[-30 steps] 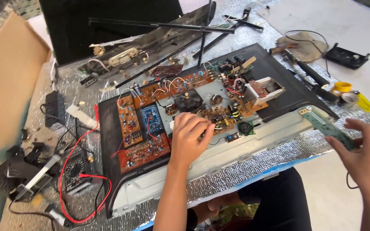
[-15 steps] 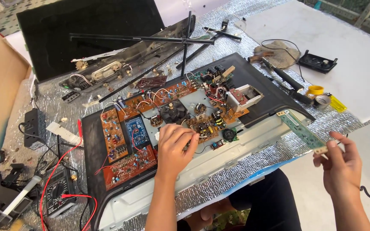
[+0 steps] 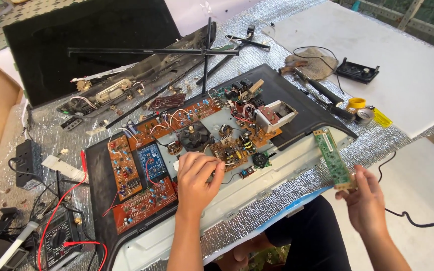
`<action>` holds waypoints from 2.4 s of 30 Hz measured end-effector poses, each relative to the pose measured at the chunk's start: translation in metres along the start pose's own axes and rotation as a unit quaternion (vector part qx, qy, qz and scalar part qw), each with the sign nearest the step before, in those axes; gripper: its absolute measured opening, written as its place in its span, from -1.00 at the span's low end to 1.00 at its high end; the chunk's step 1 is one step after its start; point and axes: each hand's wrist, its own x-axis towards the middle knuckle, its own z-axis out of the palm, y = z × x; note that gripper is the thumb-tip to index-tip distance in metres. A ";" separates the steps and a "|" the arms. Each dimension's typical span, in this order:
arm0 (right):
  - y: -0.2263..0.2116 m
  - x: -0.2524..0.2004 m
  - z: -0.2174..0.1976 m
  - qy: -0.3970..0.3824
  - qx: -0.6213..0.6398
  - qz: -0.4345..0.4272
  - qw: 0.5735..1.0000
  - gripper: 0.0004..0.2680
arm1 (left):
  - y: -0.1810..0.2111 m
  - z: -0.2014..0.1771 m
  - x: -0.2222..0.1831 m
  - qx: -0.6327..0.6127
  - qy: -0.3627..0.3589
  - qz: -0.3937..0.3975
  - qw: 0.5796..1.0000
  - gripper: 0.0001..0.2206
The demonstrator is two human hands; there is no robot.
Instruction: Testing and inspecting electronic components within a disassembled television using a multimeter and other tools.
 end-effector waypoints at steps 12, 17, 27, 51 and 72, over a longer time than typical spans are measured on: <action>-0.008 -0.027 0.019 0.048 -0.012 -0.028 0.998 -0.88 | -0.001 0.002 -0.002 0.021 0.004 -0.006 1.000 -0.78; -0.030 0.002 0.002 -0.008 -0.066 -0.023 0.998 -0.68 | 0.002 0.004 0.000 0.013 -0.011 -0.005 1.000 -0.78; -0.004 -0.003 0.001 0.043 -0.061 -0.039 0.996 -0.77 | -0.001 0.005 -0.001 0.022 0.003 -0.010 1.000 -0.76; -0.033 -0.019 0.024 -0.054 -0.126 -0.225 0.965 -0.69 | -0.001 0.008 -0.002 -0.006 0.004 -0.008 1.000 -0.77; 0.045 -0.031 -0.040 0.047 -0.261 -0.157 0.951 -0.58 | -0.023 -0.025 -0.011 0.147 0.134 -0.167 0.966 -0.72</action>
